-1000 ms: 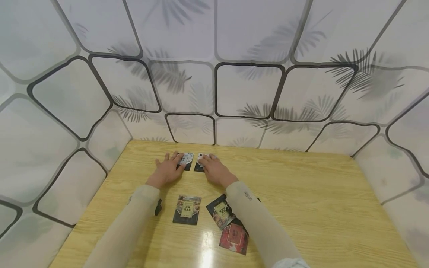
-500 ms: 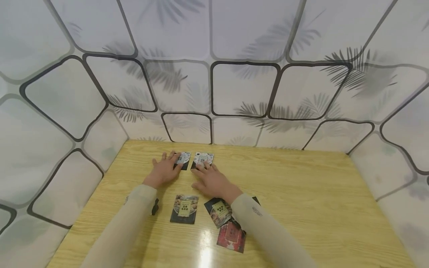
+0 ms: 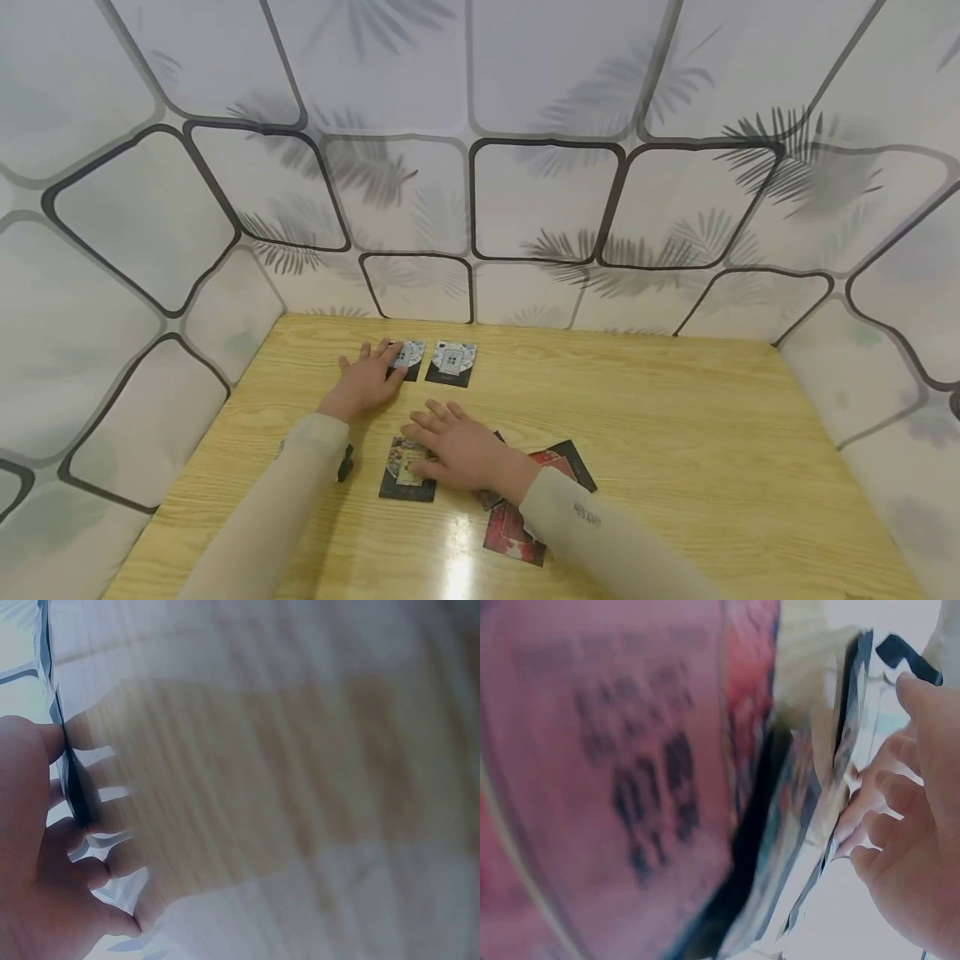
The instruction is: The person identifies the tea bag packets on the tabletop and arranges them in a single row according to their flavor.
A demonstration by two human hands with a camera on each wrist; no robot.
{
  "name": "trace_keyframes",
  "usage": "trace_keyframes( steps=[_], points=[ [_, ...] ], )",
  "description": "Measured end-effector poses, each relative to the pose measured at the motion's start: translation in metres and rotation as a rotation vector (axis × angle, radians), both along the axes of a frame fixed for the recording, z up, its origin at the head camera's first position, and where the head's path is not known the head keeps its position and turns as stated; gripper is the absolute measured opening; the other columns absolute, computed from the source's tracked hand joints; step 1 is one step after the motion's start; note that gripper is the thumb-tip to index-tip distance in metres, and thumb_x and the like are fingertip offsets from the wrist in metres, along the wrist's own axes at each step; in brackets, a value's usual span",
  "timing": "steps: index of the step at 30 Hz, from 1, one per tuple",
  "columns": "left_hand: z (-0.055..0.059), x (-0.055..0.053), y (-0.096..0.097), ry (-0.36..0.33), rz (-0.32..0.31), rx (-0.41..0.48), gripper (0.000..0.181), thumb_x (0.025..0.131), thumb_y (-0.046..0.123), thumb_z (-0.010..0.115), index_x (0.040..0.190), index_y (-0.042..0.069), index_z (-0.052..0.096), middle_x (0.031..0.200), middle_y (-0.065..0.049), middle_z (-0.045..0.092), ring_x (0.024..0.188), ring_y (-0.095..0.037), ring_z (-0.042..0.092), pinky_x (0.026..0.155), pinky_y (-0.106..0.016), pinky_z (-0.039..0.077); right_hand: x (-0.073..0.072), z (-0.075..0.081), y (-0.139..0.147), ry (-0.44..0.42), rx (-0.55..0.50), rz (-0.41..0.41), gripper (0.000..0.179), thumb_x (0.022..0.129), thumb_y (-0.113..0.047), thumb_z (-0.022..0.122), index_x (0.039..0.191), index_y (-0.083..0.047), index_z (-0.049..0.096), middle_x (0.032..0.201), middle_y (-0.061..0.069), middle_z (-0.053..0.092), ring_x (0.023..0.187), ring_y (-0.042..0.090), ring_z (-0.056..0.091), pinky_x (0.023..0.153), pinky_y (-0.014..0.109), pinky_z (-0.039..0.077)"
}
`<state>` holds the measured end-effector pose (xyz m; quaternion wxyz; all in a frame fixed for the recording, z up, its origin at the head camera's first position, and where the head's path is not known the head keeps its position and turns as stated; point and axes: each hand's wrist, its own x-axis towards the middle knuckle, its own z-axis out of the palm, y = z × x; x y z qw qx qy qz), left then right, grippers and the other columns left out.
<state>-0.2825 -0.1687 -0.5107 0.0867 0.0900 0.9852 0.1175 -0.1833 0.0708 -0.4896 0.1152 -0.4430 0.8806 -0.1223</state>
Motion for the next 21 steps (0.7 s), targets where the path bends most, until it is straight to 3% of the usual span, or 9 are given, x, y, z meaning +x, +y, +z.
trace_keyframes(
  steps=[9, 21],
  points=[
    [-0.001, -0.001, 0.002, -0.009, -0.007, 0.006, 0.065, 0.113, 0.047, 0.036, 0.170, 0.019, 0.024, 0.177, -0.016, 0.017, 0.161, -0.052, 0.011, 0.118, -0.086, 0.011, 0.021, -0.012, -0.004, -0.007, 0.022, 0.100, 0.065, 0.112, -0.055, 0.039, 0.168, -0.024, 0.031, 0.174, 0.004, 0.030, 0.163, 0.033, 0.024, 0.133, 0.053, 0.021],
    [-0.001, 0.002, -0.002, 0.013, -0.039, -0.023, 0.065, 0.114, 0.048, 0.034, 0.170, 0.015, 0.024, 0.175, -0.019, 0.020, 0.160, -0.054, 0.013, 0.118, -0.085, 0.012, 0.025, -0.015, -0.005, 0.005, 0.042, 0.115, 0.062, 0.112, -0.049, 0.044, 0.168, -0.024, 0.032, 0.174, 0.002, 0.029, 0.162, 0.032, 0.026, 0.132, 0.052, 0.024]
  ],
)
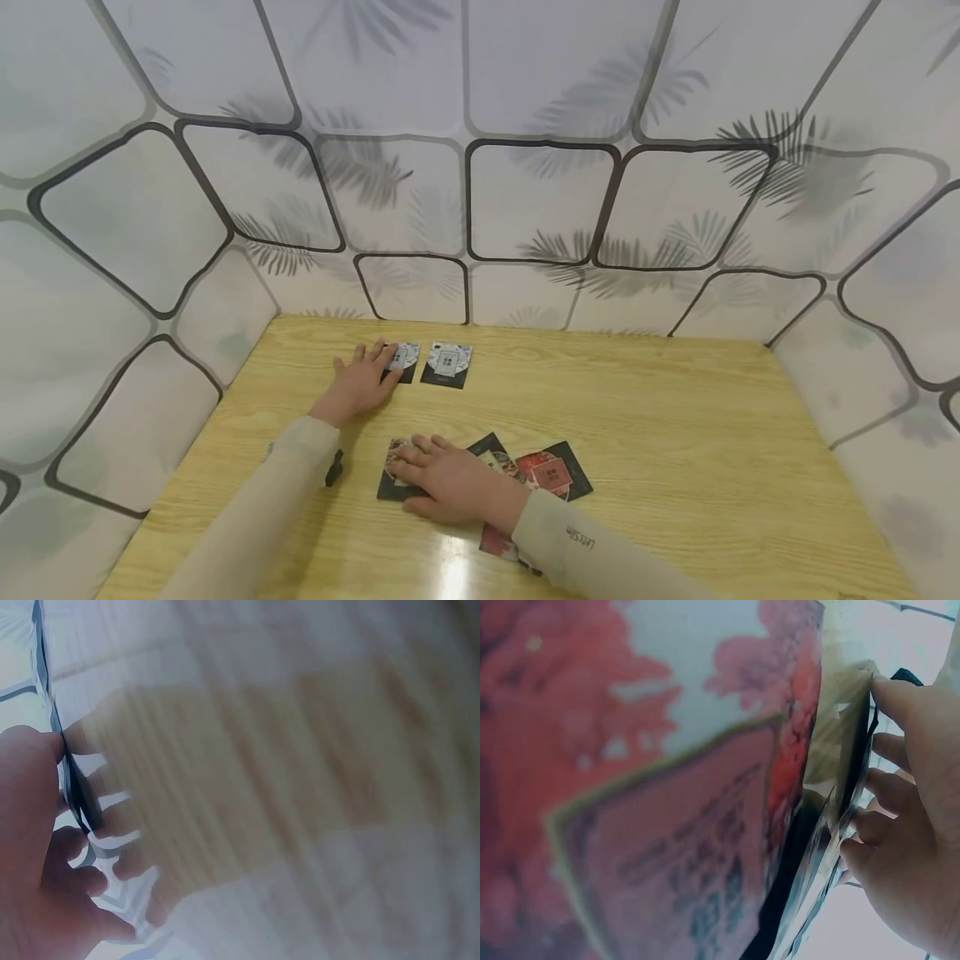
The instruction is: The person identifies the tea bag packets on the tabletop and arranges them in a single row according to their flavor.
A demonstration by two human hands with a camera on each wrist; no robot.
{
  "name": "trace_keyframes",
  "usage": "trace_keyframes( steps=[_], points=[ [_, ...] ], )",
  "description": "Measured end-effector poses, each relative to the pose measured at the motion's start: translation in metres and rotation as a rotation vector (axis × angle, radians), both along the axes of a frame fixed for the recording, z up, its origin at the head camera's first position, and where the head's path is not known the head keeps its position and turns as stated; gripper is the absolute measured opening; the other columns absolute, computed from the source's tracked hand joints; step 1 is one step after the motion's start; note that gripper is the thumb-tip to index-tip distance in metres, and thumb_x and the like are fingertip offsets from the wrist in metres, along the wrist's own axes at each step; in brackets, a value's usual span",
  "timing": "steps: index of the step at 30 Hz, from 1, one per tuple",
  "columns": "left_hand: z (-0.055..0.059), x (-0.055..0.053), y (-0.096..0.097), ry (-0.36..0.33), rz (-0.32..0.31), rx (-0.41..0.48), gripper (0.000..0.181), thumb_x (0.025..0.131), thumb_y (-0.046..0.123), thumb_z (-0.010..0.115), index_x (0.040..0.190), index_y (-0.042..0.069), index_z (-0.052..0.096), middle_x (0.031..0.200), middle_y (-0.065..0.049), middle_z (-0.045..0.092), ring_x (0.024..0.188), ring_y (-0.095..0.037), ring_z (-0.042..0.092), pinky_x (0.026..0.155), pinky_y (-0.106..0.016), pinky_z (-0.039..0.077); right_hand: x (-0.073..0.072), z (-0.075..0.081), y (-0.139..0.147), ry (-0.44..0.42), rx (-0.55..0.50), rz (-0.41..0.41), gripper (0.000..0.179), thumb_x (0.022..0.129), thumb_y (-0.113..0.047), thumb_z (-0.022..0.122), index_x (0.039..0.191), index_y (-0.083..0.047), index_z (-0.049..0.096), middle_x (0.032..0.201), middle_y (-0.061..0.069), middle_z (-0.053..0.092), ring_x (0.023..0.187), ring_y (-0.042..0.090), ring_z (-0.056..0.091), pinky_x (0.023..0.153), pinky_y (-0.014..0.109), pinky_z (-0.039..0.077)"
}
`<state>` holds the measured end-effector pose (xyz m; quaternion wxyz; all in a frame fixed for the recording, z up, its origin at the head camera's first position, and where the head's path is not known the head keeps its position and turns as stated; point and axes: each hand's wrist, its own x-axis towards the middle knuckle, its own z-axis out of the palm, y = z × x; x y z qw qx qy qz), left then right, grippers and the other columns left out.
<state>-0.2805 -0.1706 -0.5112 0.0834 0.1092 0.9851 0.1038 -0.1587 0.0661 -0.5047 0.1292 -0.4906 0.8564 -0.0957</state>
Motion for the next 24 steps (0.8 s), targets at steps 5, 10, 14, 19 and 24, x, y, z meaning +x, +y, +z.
trace_keyframes(
  steps=[5, 10, 14, 19, 24],
  points=[
    [0.001, 0.000, -0.002, 0.012, -0.025, -0.037, 0.066, 0.114, 0.047, 0.033, 0.169, 0.012, 0.024, 0.175, -0.018, 0.022, 0.159, -0.053, 0.018, 0.121, -0.081, 0.017, -0.005, 0.001, 0.002, 0.030, 0.024, -0.035, 0.062, 0.112, -0.049, 0.045, 0.167, -0.022, 0.033, 0.174, 0.003, 0.030, 0.162, 0.033, 0.026, 0.132, 0.051, 0.025],
    [0.003, 0.002, -0.003, 0.006, -0.025, -0.017, 0.065, 0.114, 0.044, 0.035, 0.168, 0.009, 0.026, 0.174, -0.019, 0.026, 0.158, -0.053, 0.022, 0.120, -0.080, 0.020, -0.012, 0.003, 0.007, 0.020, 0.034, -0.083, 0.064, 0.111, -0.048, 0.048, 0.167, -0.021, 0.033, 0.174, 0.003, 0.030, 0.162, 0.033, 0.026, 0.131, 0.049, 0.028],
    [0.002, 0.003, -0.003, 0.016, -0.024, -0.007, 0.066, 0.114, 0.046, 0.035, 0.168, 0.010, 0.026, 0.174, -0.018, 0.026, 0.158, -0.053, 0.022, 0.121, -0.080, 0.019, -0.016, 0.002, 0.013, 0.011, 0.020, -0.119, 0.064, 0.111, -0.047, 0.050, 0.167, -0.021, 0.035, 0.173, 0.005, 0.033, 0.162, 0.034, 0.027, 0.129, 0.048, 0.032],
    [0.001, 0.001, -0.003, 0.022, -0.029, -0.005, 0.066, 0.114, 0.046, 0.034, 0.168, 0.010, 0.027, 0.174, -0.018, 0.026, 0.158, -0.054, 0.022, 0.121, -0.081, 0.019, -0.020, 0.003, 0.018, -0.013, 0.015, -0.149, 0.063, 0.111, -0.045, 0.052, 0.166, -0.019, 0.036, 0.173, 0.008, 0.033, 0.161, 0.036, 0.029, 0.128, 0.050, 0.034],
    [0.003, 0.001, -0.002, 0.020, -0.031, -0.003, 0.066, 0.114, 0.047, 0.035, 0.169, 0.010, 0.027, 0.174, -0.018, 0.025, 0.158, -0.053, 0.022, 0.121, -0.080, 0.019, -0.022, 0.008, 0.024, -0.021, -0.011, -0.164, 0.061, 0.110, -0.040, 0.055, 0.164, -0.015, 0.040, 0.171, 0.013, 0.036, 0.160, 0.038, 0.031, 0.127, 0.052, 0.035]
  ],
)
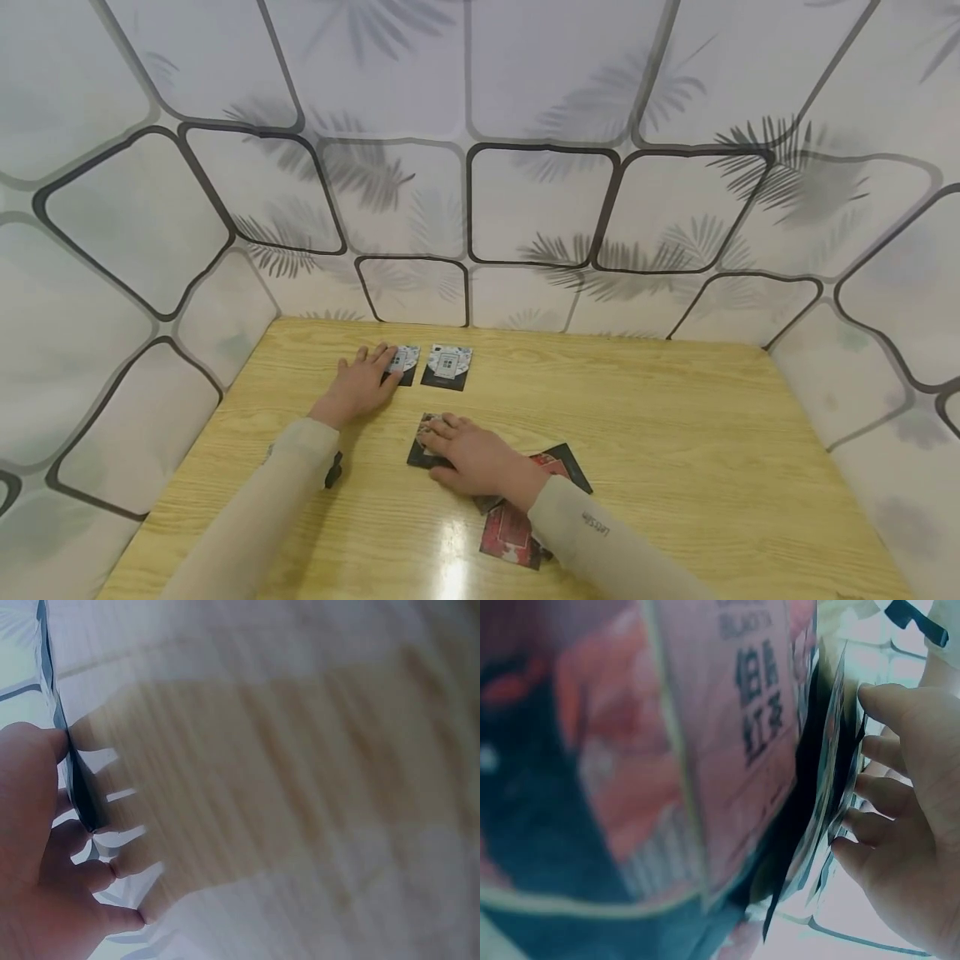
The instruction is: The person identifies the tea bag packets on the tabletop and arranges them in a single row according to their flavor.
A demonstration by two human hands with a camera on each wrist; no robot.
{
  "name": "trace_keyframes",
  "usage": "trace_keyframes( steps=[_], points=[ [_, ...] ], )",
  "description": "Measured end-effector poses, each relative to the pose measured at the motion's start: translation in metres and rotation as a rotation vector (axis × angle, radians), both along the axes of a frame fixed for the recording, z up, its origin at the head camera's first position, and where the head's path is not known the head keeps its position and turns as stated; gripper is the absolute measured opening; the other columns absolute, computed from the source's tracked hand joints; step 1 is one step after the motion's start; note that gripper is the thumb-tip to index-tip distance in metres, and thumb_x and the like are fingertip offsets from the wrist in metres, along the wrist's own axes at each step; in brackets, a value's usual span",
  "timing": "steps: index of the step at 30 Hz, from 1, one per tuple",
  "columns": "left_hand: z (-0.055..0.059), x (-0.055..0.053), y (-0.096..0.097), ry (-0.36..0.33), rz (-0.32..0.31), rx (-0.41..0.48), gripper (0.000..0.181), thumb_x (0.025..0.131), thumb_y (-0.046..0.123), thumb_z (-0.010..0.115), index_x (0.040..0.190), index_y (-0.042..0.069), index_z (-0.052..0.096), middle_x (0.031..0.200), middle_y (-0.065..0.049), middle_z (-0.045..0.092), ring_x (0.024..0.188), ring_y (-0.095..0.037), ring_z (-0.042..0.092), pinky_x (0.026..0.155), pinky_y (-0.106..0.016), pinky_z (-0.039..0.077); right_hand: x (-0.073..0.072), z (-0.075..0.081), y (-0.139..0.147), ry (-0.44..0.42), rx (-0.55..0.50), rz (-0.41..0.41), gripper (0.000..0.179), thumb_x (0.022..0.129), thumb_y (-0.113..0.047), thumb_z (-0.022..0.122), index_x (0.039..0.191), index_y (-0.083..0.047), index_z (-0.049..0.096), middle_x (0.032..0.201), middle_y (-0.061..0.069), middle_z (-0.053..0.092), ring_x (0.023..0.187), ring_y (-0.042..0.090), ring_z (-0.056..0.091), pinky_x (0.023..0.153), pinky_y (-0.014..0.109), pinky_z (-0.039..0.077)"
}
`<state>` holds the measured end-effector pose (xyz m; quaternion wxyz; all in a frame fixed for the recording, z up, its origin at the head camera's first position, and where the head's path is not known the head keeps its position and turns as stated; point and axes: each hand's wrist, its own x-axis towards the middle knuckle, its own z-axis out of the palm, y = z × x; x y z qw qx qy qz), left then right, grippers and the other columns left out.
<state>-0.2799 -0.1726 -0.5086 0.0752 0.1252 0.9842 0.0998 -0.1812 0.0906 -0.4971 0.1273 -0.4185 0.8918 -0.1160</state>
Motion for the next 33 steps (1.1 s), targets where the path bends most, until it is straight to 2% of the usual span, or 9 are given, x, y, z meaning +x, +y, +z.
trace_keyframes(
  steps=[13, 24, 33],
  points=[
    [0.002, 0.001, 0.001, -0.016, -0.002, 0.015, 0.065, 0.114, 0.044, 0.035, 0.168, 0.009, 0.026, 0.174, -0.018, 0.024, 0.158, -0.054, 0.020, 0.120, -0.082, 0.017, -0.011, 0.001, 0.025, -0.018, -0.018, -0.054, 0.057, 0.111, -0.033, 0.056, 0.161, -0.008, 0.045, 0.169, 0.020, 0.038, 0.159, 0.043, 0.030, 0.125, 0.056, 0.037],
    [0.003, 0.002, 0.000, -0.020, -0.004, 0.017, 0.065, 0.114, 0.045, 0.036, 0.168, 0.009, 0.027, 0.175, -0.018, 0.024, 0.158, -0.054, 0.021, 0.120, -0.081, 0.018, -0.019, 0.006, 0.045, -0.060, -0.038, -0.113, 0.054, 0.110, -0.024, 0.056, 0.159, -0.004, 0.046, 0.168, 0.024, 0.037, 0.158, 0.047, 0.028, 0.125, 0.060, 0.033],
    [0.003, 0.001, 0.001, -0.022, -0.003, 0.011, 0.065, 0.114, 0.044, 0.036, 0.169, 0.010, 0.026, 0.175, -0.017, 0.024, 0.158, -0.054, 0.021, 0.120, -0.082, 0.018, -0.027, 0.003, 0.056, -0.070, -0.050, -0.164, 0.053, 0.110, -0.020, 0.053, 0.159, -0.003, 0.045, 0.168, 0.025, 0.036, 0.158, 0.049, 0.026, 0.127, 0.062, 0.028]
  ],
)
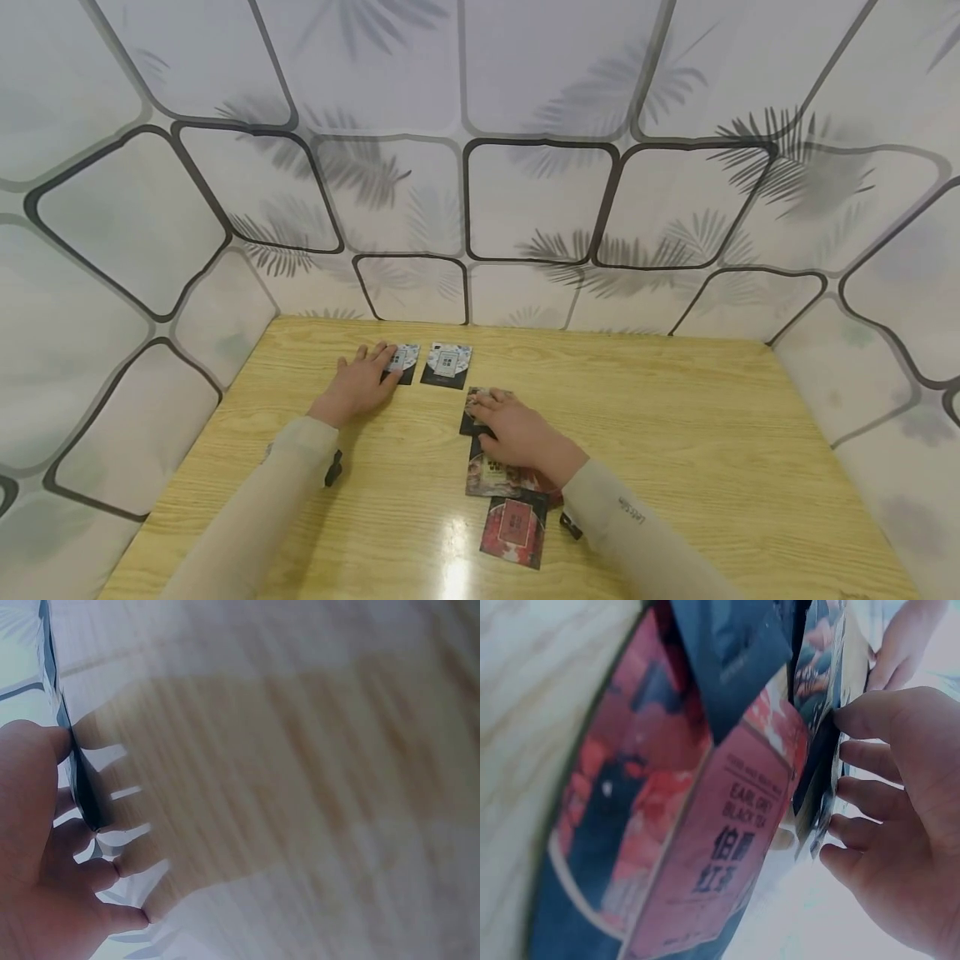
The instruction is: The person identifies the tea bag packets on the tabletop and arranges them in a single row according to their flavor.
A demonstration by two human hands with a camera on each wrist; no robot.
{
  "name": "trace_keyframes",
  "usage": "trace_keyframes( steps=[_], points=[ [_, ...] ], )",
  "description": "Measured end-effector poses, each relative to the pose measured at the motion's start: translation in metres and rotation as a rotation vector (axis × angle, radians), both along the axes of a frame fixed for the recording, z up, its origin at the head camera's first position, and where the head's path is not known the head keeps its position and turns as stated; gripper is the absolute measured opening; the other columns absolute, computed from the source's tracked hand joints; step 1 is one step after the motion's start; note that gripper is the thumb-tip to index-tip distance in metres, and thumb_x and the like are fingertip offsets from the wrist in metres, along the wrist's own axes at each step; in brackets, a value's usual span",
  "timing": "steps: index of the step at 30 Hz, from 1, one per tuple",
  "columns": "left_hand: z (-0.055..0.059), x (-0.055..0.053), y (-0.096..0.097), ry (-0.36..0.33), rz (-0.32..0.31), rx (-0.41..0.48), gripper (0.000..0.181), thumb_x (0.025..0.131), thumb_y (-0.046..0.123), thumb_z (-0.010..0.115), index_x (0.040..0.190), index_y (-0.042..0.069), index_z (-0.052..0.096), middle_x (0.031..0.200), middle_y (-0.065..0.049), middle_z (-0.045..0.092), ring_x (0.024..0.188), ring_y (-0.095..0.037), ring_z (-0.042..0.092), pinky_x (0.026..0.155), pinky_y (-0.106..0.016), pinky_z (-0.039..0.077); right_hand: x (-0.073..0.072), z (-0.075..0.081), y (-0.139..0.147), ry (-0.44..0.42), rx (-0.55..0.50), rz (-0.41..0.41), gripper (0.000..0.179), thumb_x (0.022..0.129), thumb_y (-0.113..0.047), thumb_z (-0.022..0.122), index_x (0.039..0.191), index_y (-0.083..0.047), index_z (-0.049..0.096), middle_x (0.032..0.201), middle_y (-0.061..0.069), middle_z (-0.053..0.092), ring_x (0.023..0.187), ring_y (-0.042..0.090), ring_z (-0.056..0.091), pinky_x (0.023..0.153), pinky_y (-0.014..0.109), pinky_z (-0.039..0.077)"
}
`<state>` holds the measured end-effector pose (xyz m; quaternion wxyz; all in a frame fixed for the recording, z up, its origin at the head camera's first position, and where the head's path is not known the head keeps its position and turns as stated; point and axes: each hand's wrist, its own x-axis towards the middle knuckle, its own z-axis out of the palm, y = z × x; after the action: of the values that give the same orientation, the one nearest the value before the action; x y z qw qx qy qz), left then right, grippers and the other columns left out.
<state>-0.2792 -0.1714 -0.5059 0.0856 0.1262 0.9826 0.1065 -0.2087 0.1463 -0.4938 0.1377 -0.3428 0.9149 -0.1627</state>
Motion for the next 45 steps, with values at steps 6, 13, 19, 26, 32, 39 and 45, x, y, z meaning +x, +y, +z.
trace_keyframes(
  steps=[6, 13, 19, 26, 32, 39, 45],
  points=[
    [-0.001, -0.001, 0.000, -0.001, 0.004, -0.002, 0.065, 0.114, 0.044, 0.035, 0.168, 0.009, 0.026, 0.175, -0.017, 0.024, 0.158, -0.054, 0.020, 0.120, -0.082, 0.017, -0.007, 0.000, 0.004, -0.001, 0.001, -0.022, 0.052, 0.109, -0.018, 0.052, 0.158, -0.002, 0.046, 0.168, 0.025, 0.035, 0.159, 0.050, 0.025, 0.128, 0.063, 0.027],
    [-0.002, -0.003, 0.000, -0.020, 0.015, -0.017, 0.066, 0.114, 0.045, 0.036, 0.169, 0.011, 0.025, 0.175, -0.017, 0.023, 0.160, -0.052, 0.019, 0.121, -0.080, 0.017, -0.014, 0.002, 0.006, -0.035, 0.018, -0.053, 0.052, 0.109, -0.019, 0.055, 0.160, -0.007, 0.046, 0.169, 0.024, 0.035, 0.159, 0.048, 0.024, 0.126, 0.064, 0.029],
    [0.001, -0.002, 0.000, -0.022, 0.012, -0.019, 0.066, 0.114, 0.045, 0.036, 0.169, 0.011, 0.025, 0.175, -0.017, 0.024, 0.160, -0.052, 0.020, 0.121, -0.081, 0.018, -0.020, 0.001, 0.009, -0.036, -0.004, -0.064, 0.052, 0.110, -0.017, 0.053, 0.161, -0.006, 0.044, 0.169, 0.026, 0.033, 0.160, 0.049, 0.022, 0.127, 0.065, 0.028],
    [0.002, -0.002, 0.001, -0.029, 0.005, -0.011, 0.065, 0.114, 0.043, 0.037, 0.169, 0.009, 0.025, 0.175, -0.018, 0.024, 0.159, -0.052, 0.019, 0.121, -0.080, 0.017, -0.028, 0.003, 0.011, -0.028, -0.029, -0.069, 0.052, 0.110, -0.016, 0.050, 0.160, -0.003, 0.043, 0.168, 0.028, 0.033, 0.159, 0.051, 0.022, 0.126, 0.066, 0.027],
    [0.003, -0.001, 0.000, -0.022, 0.000, -0.027, 0.065, 0.114, 0.045, 0.035, 0.169, 0.010, 0.025, 0.174, -0.018, 0.025, 0.159, -0.052, 0.020, 0.120, -0.081, 0.019, -0.034, 0.000, 0.011, -0.028, -0.044, -0.078, 0.052, 0.110, -0.016, 0.048, 0.161, -0.004, 0.043, 0.169, 0.027, 0.032, 0.160, 0.050, 0.021, 0.126, 0.067, 0.026],
    [0.002, -0.001, 0.000, -0.019, 0.000, -0.022, 0.065, 0.114, 0.045, 0.036, 0.169, 0.011, 0.025, 0.174, -0.018, 0.025, 0.159, -0.052, 0.021, 0.120, -0.081, 0.019, -0.041, -0.001, 0.009, -0.025, -0.059, -0.090, 0.052, 0.110, -0.018, 0.049, 0.160, -0.005, 0.044, 0.169, 0.026, 0.033, 0.160, 0.049, 0.022, 0.126, 0.065, 0.028],
    [0.002, -0.001, 0.000, -0.023, 0.007, -0.016, 0.066, 0.114, 0.045, 0.035, 0.169, 0.011, 0.025, 0.175, -0.018, 0.024, 0.159, -0.052, 0.020, 0.121, -0.081, 0.018, -0.048, -0.005, 0.008, -0.001, -0.098, -0.111, 0.050, 0.112, -0.025, 0.050, 0.157, -0.004, 0.049, 0.167, 0.027, 0.037, 0.158, 0.050, 0.026, 0.125, 0.067, 0.029]
  ],
)
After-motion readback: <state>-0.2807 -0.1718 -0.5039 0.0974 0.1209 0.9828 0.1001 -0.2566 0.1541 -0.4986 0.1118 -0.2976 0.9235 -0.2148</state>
